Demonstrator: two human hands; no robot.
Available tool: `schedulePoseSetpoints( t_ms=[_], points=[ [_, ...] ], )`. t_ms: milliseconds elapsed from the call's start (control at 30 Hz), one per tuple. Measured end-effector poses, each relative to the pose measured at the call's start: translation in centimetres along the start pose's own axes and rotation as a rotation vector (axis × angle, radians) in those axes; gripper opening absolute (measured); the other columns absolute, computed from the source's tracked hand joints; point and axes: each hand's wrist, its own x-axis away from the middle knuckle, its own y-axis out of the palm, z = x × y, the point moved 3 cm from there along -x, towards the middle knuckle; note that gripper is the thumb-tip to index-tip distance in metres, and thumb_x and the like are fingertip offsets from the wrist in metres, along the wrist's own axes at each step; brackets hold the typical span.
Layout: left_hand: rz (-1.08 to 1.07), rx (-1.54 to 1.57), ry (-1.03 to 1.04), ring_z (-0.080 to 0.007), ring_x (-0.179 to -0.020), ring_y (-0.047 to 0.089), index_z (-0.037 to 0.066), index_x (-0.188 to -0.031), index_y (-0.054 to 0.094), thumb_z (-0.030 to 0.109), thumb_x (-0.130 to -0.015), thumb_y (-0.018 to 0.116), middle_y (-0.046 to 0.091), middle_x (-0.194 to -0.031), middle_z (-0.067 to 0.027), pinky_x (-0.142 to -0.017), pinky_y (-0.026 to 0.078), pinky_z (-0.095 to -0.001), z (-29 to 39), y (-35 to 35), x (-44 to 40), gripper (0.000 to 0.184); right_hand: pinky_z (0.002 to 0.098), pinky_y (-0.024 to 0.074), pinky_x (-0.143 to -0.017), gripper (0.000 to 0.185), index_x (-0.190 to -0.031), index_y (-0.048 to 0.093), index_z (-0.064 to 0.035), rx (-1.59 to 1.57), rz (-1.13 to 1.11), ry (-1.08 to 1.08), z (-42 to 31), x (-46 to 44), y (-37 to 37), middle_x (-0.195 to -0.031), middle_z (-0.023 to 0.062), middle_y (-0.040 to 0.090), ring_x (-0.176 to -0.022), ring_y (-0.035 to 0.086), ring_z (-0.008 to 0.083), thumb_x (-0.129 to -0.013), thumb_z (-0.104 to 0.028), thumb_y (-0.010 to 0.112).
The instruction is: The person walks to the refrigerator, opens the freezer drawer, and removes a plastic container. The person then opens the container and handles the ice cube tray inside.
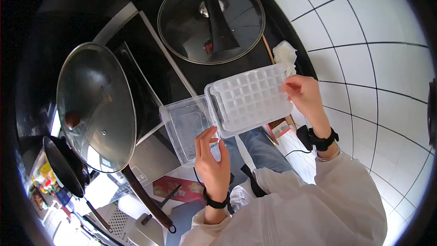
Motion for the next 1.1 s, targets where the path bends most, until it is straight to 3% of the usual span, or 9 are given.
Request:
schedulePoseSetpoints(
  t_ms=[133, 267, 467, 1100],
  points=[
    [0.014, 0.022, -0.009, -0.0231, -0.083, 0.061, 0.003, -0.106, 0.058, -0.003, -0.080, 0.056, 0.060, -0.107, -0.0113, -0.069, 0.048, -0.0334, -1.2, 0.0, 0.1, 0.027, 0.0227, 0.0469, -0.050, 0.007, -0.085, 0.063, 0.0049, -0.087, -0.057, 0.144, -0.1, 0.1, -1.0, -0.070, 0.0087, 0.065, -0.055, 0.059, 0.0099, -0.080, 0.000, 0.064],
    [0.021, 0.039, 0.034, -0.0252, -0.091, 0.058, 0.004, -0.103, 0.060, -0.003, -0.078, 0.058, 0.060, -0.104, -0.0111, -0.076, 0.046, -0.0357, -3.0, 0.6, 0.5, 0.026, 0.0222, 0.0483, -0.051, 0.008, -0.086, 0.064, 0.0033, -0.041, -0.062, 0.176, 0.1, 0.3, -2.4, -0.071, 0.0069, 0.065, -0.055, 0.057, 0.0090, -0.081, -0.003, 0.065],
    [-0.066, -0.244, 0.211, -0.0312, -0.109, 0.044, 0.008, -0.103, 0.062, -0.002, -0.069, 0.064, 0.051, -0.114, -0.0101, -0.092, 0.035, -0.0425, -1.8, 1.9, 0.2, 0.036, 0.0220, 0.0487, -0.052, 0.010, -0.089, 0.065, 0.0031, -0.047, -0.053, 0.187, 0.2, 1.0, -4.2, -0.073, 0.0057, 0.065, -0.056, 0.056, 0.0076, -0.082, -0.004, 0.064],
    [-0.120, -0.253, 0.242, -0.0308, -0.112, 0.042, 0.011, -0.102, 0.063, 0.004, -0.068, 0.066, 0.048, -0.115, -0.0074, -0.095, 0.029, -0.0474, -2.9, 2.9, 0.7, 0.036, 0.0211, 0.0424, -0.053, 0.013, -0.091, 0.065, 0.0010, 0.078, 0.050, 0.208, 1.3, 2.2, -8.0, -0.073, 0.0049, 0.064, -0.055, 0.051, 0.0079, -0.081, -0.009, 0.065]
  ],
)
